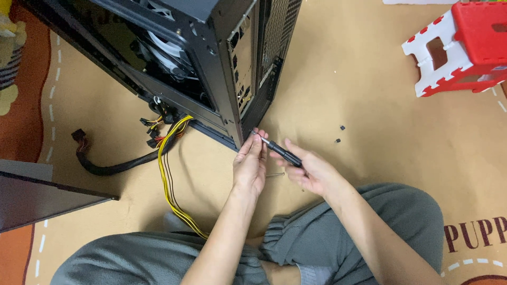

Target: Removing a power supply unit from a computer case and unscrewing its fan grill for maintenance or cleaning.

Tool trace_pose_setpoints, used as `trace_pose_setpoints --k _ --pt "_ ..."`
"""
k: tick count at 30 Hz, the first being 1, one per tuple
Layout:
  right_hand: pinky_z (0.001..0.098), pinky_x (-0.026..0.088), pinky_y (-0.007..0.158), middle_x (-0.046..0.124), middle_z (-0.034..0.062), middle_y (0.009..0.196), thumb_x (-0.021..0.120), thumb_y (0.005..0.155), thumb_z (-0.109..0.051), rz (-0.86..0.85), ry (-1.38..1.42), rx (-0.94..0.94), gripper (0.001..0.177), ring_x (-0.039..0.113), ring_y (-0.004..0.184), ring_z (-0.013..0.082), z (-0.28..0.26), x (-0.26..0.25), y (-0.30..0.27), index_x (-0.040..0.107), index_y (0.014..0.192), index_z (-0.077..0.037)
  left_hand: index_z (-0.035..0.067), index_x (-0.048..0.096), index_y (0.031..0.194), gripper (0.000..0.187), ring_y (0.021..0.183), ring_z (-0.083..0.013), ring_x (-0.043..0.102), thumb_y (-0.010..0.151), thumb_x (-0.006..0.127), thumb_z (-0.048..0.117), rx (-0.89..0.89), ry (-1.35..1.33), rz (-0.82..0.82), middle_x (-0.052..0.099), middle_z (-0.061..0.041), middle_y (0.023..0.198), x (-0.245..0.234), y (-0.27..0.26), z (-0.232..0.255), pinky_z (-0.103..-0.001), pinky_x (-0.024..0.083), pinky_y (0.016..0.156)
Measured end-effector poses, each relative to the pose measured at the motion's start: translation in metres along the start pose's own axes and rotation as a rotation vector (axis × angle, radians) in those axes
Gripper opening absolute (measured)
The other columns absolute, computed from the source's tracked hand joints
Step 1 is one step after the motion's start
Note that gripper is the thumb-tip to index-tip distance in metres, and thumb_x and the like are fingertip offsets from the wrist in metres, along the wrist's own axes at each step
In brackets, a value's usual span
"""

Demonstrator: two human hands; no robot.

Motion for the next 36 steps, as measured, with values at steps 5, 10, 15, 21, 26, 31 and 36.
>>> trace_pose_setpoints --k 5,10,15,21,26,31,36 --pt "0.0121 0.022 0.03 0.04 -0.0099 0.069 0.065 0.121 -0.039 -0.081 0.291 0.123 0.043 0.032 0.038 -0.0044 0.007 -0.003 -0.001 0.066 0.12 0.004 0.007 0.072 0.154 0.04 0.132 -0.0152 0.078 0.114 0.074 0.012 -0.046 -0.091 0.001 0.082 -0.01 0.147 -0.002 0.002 -0.002 -0.015 0.062 0.1" --pt "0.0148 0.025 0.029 0.039 -0.0083 0.067 0.073 0.118 -0.036 0.013 0.15 -0.085 0.044 0.033 0.038 -0.0023 0.006 0.003 0.003 0.067 0.111 0.007 0.007 0.073 0.151 0.037 0.133 -0.0173 0.078 0.114 0.073 0.012 -0.091 -0.184 -0.009 0.081 -0.012 0.149 0.001 0.002 -0.002 -0.017 0.066 0.097" --pt "0.0224 0.029 0.028 0.033 -0.0025 0.06 0.073 0.118 -0.033 0.205 -0.08 -0.415 0.041 0.035 0.035 0.0047 0.017 0.002 0.006 0.08 0.102 0.005 0.01 0.074 0.146 0.032 0.129 -0.0164 0.081 0.114 0.073 0.015 -0.117 -0.209 -0.038 0.082 -0.01 0.146 0.004 0.001 0.0 -0.019 0.067 0.089" --pt "0.0187 0.023 0.03 0.028 -0.0111 0.061 0.071 0.117 -0.051 -0.062 0.051 -0.114 0.051 0.026 0.039 0.0013 0.017 0.009 0.008 0.068 0.105 -0.001 0.011 0.072 0.15 0.034 0.133 -0.0156 0.079 0.117 0.071 0.015 -0.053 -0.123 -0.064 0.08 -0.009 0.149 -0.015 0.026 -0.01 -0.02 0.069 0.087" --pt "0.016 0.018 0.031 0.027 -0.0156 0.057 0.068 0.118 -0.042 -0.277 0.049 0.014 0.04 0.021 0.038 -0.0024 0.006 0.005 0.016 0.065 0.112 -0.003 0.011 0.072 0.149 0.034 0.134 -0.0176 0.079 0.116 0.073 0.016 -0.063 -0.094 -0.105 0.08 -0.008 0.15 -0.017 0.019 -0.005 -0.02 0.067 0.082" --pt "0.0225 0.027 0.029 0.041 -0.0058 0.052 0.066 0.12 -0.026 -0.138 -0.49 -0.362 0.032 0.036 0.031 0.0063 -0.007 -0.006 0.014 0.079 0.113 0.003 0.012 0.074 0.147 0.034 0.135 -0.0178 0.079 0.113 0.076 0.018 -0.084 -0.109 -0.131 0.08 -0.007 0.15 -0.012 0.018 -0.004 -0.03 0.07 0.087" --pt "0.0368 0.044 0.046 0.065 0.0114 0.064 0.07 0.116 -0.027 0.099 -1.282 -0.845 0.025 0.059 0.045 0.0227 -0.015 -0.006 0.009 0.077 0.121 -0.003 0.018 0.075 0.146 0.035 0.135 -0.0135 0.078 0.112 0.078 0.023 -0.087 -0.06 -0.111 0.08 0.0 0.15 -0.017 0.026 -0.005 -0.025 0.067 0.089"
Point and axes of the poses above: each hand's wrist, its own y-axis towards the middle knuckle, its own x-axis out of the palm, z = x × y, the point moved 3 cm from there along y, towards the middle knuckle
